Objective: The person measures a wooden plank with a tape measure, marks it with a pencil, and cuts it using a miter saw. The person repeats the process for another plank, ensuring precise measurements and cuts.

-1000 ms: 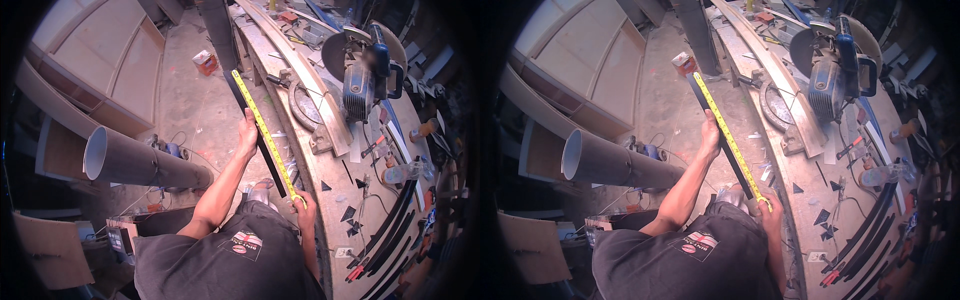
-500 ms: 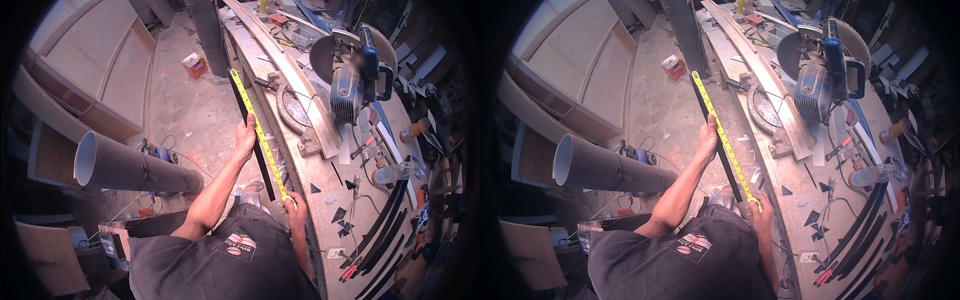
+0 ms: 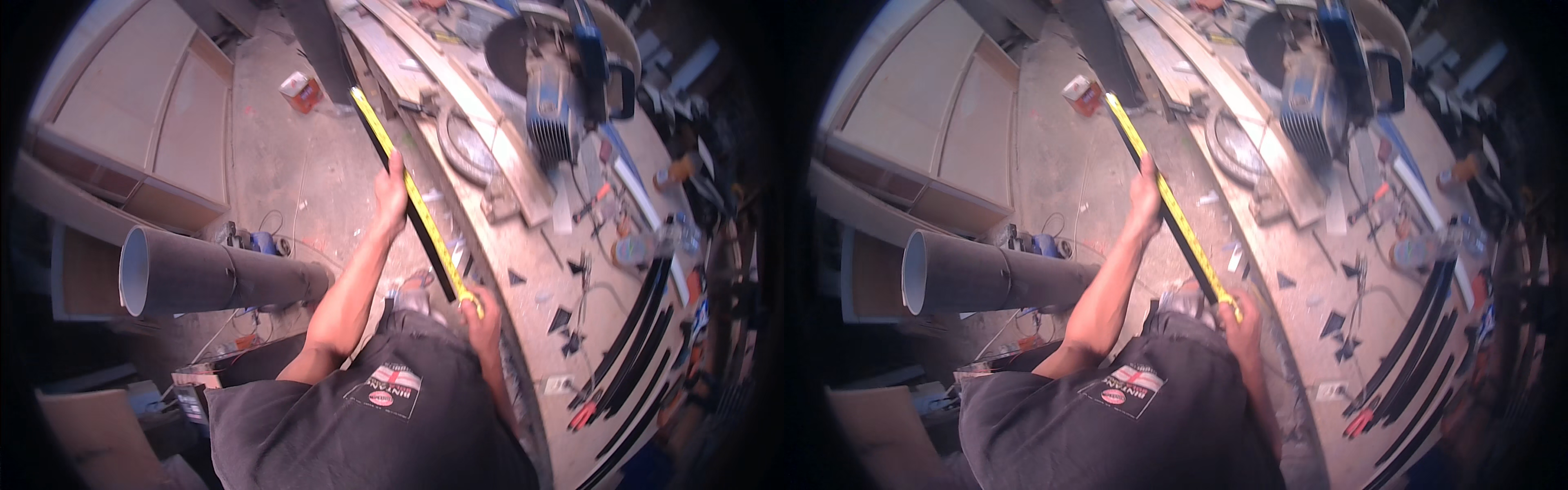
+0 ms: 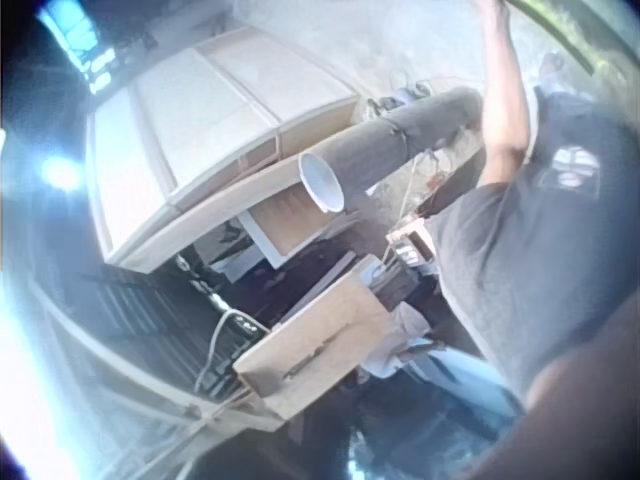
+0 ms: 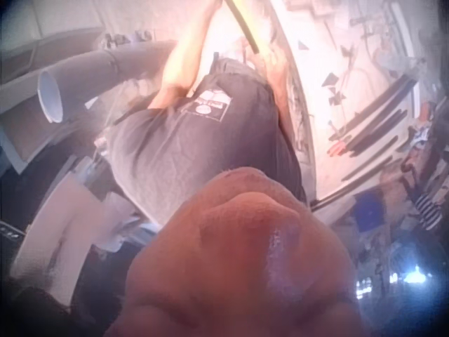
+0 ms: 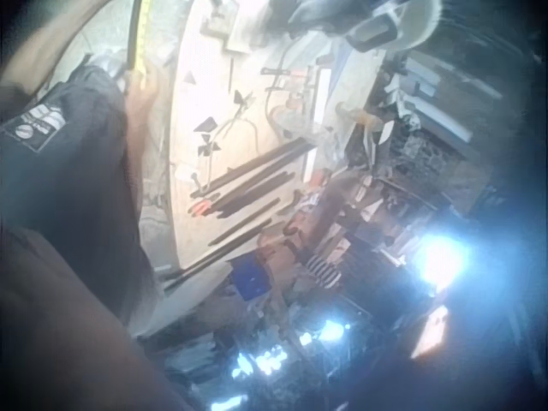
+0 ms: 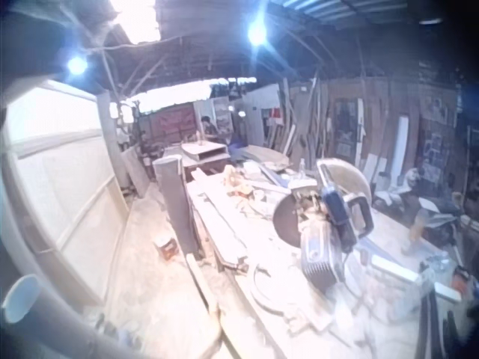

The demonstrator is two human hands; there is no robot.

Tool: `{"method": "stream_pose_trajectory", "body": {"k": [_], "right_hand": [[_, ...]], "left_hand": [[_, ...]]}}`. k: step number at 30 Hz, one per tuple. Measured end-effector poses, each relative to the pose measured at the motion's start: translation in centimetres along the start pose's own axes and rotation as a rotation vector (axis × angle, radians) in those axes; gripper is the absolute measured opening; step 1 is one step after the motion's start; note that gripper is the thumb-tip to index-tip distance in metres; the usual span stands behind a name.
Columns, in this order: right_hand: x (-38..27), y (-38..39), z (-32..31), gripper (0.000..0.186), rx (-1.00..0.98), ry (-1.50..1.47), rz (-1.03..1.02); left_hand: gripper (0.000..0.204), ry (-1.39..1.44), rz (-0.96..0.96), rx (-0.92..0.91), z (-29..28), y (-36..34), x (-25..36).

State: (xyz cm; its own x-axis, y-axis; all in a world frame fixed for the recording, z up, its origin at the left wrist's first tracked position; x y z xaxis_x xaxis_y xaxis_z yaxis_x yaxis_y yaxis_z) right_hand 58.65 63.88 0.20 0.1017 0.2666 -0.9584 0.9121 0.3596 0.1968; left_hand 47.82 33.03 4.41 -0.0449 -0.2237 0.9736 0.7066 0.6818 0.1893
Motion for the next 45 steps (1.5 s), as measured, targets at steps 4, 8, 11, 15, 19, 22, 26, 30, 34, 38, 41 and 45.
{"method": "stream_pose_trajectory", "body": {"k": [4,8,11,15,19,22,26,30,34,38,41,45], "right_hand": [[-1.0,0.6,-1.9,0.031,0.064,0.090,-0.098],[-2.3,0.9,-5.3,0.033,0.013,0.193,-0.128],[-2.8,0.6,-6.3,0.031,0.002,0.238,-0.088],[-2.4,0.2,-6.4,0.032,0.032,0.250,-0.111],[-1.5,0.0,-6.5,0.031,0.032,0.260,-0.110],[-1.0,-0.1,-6.5,0.031,0.017,0.260,-0.106],[-0.6,-0.4,-6.6,0.031,0.024,0.289,-0.119],[-0.3,-0.5,-6.6,0.032,0.010,0.265,-0.092],[-0.1,-0.4,-6.6,0.031,0.014,0.257,-0.098],[0.2,-0.5,-6.5,0.031,0.009,0.267,-0.092],[0.4,-0.5,-6.4,0.031,0.018,0.260,-0.091],[0.6,-0.6,-6.4,0.031,0.030,0.258,-0.089]], "left_hand": [[0.083,0.152,-0.062,0.012,-1.6,-1.8,0.1],[0.086,0.198,-0.083,0.108,-3.8,-3.7,1.0],[0.075,0.290,-0.100,0.073,-4.5,-4.4,1.4],[0.071,0.324,-0.136,0.112,-4.5,-4.2,1.2],[0.075,0.311,-0.152,0.124,-4.6,-4.2,1.0],[0.078,0.302,-0.159,0.126,-4.7,-4.2,0.9],[0.080,0.286,-0.147,0.144,-4.5,-3.9,0.6],[0.083,0.278,-0.155,0.159,-4.4,-3.8,0.6],[0.079,0.293,-0.196,0.196,-4.5,-3.8,0.5],[0.076,0.334,-0.235,0.238,-4.4,-3.6,0.5],[0.076,0.315,-0.208,0.240,-4.3,-3.5,0.5],[0.076,0.291,-0.218,0.258,-4.4,-3.6,0.3]]}}
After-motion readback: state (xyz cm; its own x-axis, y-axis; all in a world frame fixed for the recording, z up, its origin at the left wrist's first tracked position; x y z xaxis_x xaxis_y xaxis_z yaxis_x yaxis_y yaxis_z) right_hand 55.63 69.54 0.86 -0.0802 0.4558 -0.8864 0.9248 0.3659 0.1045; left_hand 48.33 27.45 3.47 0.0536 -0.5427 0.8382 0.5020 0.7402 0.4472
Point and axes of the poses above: each hand's wrist, its own y-axis away from the middle knuckle, its own z-axis out of the palm, x = y × z, the point moved 1 cm from there along -y, towards the middle knuckle, and after that the axes turned 1 degree about y, right-handed, at the moved point
